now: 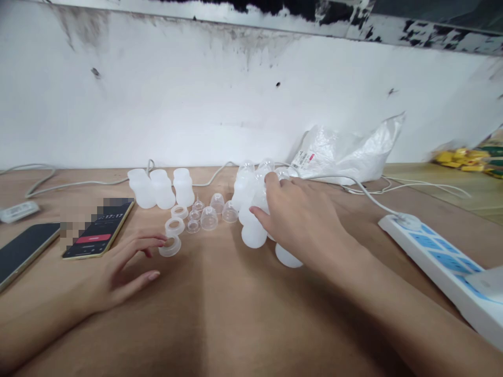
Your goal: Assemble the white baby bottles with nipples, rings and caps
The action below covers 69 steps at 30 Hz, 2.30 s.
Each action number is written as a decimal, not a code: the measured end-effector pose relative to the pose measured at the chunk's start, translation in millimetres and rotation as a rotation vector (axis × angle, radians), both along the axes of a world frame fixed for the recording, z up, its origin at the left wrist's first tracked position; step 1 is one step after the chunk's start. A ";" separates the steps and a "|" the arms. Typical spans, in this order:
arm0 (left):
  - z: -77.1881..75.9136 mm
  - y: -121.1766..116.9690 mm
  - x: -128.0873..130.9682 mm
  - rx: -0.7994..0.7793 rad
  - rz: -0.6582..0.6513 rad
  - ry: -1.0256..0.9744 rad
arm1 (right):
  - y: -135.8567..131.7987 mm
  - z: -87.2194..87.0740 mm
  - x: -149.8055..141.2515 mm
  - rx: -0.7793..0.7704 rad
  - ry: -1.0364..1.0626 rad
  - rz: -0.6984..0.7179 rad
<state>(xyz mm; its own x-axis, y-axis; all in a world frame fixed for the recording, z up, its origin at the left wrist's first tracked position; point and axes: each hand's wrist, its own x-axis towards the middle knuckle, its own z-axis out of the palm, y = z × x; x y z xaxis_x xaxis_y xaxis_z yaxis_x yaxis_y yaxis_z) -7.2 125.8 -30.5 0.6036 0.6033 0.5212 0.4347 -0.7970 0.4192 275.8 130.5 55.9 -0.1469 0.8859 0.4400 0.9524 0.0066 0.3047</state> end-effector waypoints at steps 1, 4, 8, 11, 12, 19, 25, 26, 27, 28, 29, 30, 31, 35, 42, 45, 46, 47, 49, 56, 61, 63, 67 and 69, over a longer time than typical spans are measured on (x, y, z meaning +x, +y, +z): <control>0.4 0.1 0.3 0.002 0.000 -0.002 | 0.2 0.3 1.0 0.003 -0.008 0.000; 0.8 0.4 0.9 0.011 -0.001 -0.007 | 0.2 0.3 4.5 0.017 -0.067 -0.010; 0.4 0.5 0.4 0.012 0.006 0.008 | 0.0 -0.9 8.8 0.039 -0.148 0.004; 0.3 0.2 0.1 0.013 0.024 0.021 | -0.1 -0.9 9.5 0.062 -0.194 0.025; 0.3 0.1 0.2 0.014 0.028 0.021 | -0.4 -0.4 9.1 0.065 -0.200 0.023; 0.6 0.9 0.5 0.014 0.028 0.036 | -4.9 5.9 2.7 -0.025 -0.160 -0.002; -1.0 0.6 0.3 0.003 0.019 0.024 | -2.6 0.5 6.5 0.024 -0.149 0.048; -1.1 0.6 0.4 0.003 0.018 0.021 | -2.4 0.2 6.4 0.048 -0.146 0.072; -1.2 0.7 0.5 0.008 0.018 0.018 | -2.8 0.2 5.1 0.078 -0.136 0.100; -1.2 0.8 0.7 0.013 0.025 0.017 | -3.7 0.4 2.2 0.115 -0.114 0.133; -1.1 0.9 0.9 0.018 0.040 0.018 | -5.2 0.3 -2.3 0.153 -0.076 0.178; -0.8 1.0 1.1 0.025 0.061 0.022 | -7.3 -0.6 -8.4 0.183 -0.025 0.238; -0.4 1.0 1.1 0.033 0.083 0.027 | -9.7 -2.8 -15.8 0.199 0.033 0.318; 0.6 -1.3 0.5 0.094 0.079 0.064 | -20.1 -30.4 -47.2 -0.022 0.181 0.761; -2.9 -15.8 3.0 0.243 -0.204 0.203 | -28.1 -91.7 -55.4 -0.430 0.241 0.829; -3.4 -19.4 1.4 0.141 -0.213 0.329 | -29.4 -96.6 -51.6 -0.524 0.257 0.772; -2.7 -19.7 0.0 0.091 -0.204 0.385 | -29.6 -96.6 -51.2 -0.546 0.263 0.756; -1.3 -19.6 -1.7 0.035 -0.203 0.444 | -29.7 -96.2 -51.1 -0.560 0.269 0.743; 2.9 -18.5 -5.1 -0.084 -0.216 0.557 | -29.5 -95.5 -51.7 -0.573 0.275 0.732; 6.4 -13.4 -7.2 -0.152 -0.260 0.585 | -27.5 -95.2 -54.0 -0.576 0.258 0.725; -0.4 -13.6 -6.1 -0.134 -0.246 0.552 | -28.0 -95.3 -55.1 -0.570 0.264 0.720; -1.0 -13.7 -5.9 -0.139 -0.243 0.544 | -28.3 -95.8 -55.3 -0.563 0.269 0.727; -1.3 -13.7 -5.6 -0.127 -0.243 0.539 | -28.4 -96.6 -55.2 -0.556 0.271 0.728; -2.0 -13.8 -5.7 -0.125 -0.241 0.540 | -28.1 -96.6 -54.9 -0.558 0.270 0.729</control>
<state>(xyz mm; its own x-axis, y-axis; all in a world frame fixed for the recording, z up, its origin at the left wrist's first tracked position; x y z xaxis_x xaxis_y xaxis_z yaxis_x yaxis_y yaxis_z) -13.0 112.0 -32.5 0.8903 0.4539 0.0372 0.4257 -0.8584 0.2862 220.9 102.4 -40.7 -0.7006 0.7089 0.0819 0.6943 0.7036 -0.1512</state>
